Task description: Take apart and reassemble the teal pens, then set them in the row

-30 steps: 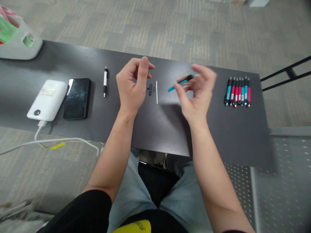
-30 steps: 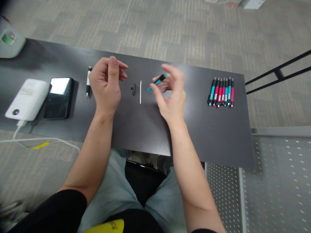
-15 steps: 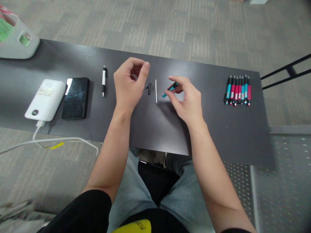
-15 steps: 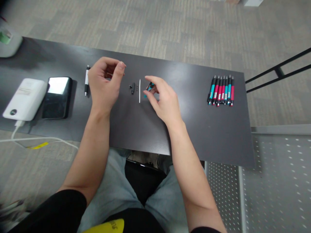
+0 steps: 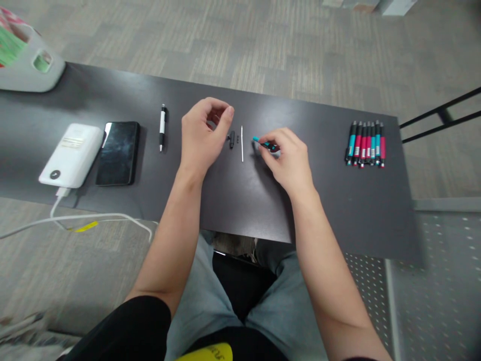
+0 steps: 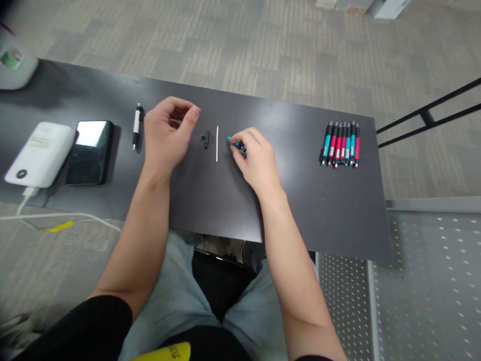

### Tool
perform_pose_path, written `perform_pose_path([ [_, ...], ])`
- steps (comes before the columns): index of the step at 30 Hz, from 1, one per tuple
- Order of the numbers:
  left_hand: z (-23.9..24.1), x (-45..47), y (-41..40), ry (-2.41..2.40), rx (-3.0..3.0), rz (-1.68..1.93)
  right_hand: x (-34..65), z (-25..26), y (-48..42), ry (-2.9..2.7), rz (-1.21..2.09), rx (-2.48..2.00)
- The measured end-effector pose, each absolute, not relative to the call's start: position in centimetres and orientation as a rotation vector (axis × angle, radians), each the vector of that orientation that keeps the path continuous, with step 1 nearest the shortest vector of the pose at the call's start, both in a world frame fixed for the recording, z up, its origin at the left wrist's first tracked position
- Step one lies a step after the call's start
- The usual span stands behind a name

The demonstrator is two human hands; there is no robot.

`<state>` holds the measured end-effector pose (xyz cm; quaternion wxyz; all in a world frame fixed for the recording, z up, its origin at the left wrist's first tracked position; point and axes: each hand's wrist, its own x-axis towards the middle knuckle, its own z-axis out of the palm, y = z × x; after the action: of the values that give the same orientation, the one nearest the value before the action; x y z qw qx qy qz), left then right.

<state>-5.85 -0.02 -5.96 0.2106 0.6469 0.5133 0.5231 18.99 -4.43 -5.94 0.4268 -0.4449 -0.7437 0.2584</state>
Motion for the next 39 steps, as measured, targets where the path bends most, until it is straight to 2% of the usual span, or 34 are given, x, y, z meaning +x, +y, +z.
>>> perform_pose_path([
  [5,-6.3,-6.2,0.4,1.416,1.763,1.425,19.2,-6.9,-4.1,-1.999,0.648,-1.083],
  [16,-3.8,-5.2,-1.7,1.451,1.736,1.543,19.0,-8.5,-4.1,-2.085,0.587,-0.979],
  [21,-4.8,-5.8,-1.0,1.435,1.799,1.444,19.0,-8.5,-4.4,-1.931,0.651,-1.069],
  [27,-4.9,-6.6,-1.2,1.519,1.748,1.395,22.3,-8.8,-3.4,-1.647,0.445,-1.334],
  [34,-4.6,-7.8,-1.4,1.696,1.683,1.243,24.0,-9.6,-3.3,-1.742,0.433,-1.409],
  [39,-6.3,-8.0,-1.1,1.613,1.812,1.112,21.9,-8.5,-4.1,-1.914,0.518,-1.282],
])
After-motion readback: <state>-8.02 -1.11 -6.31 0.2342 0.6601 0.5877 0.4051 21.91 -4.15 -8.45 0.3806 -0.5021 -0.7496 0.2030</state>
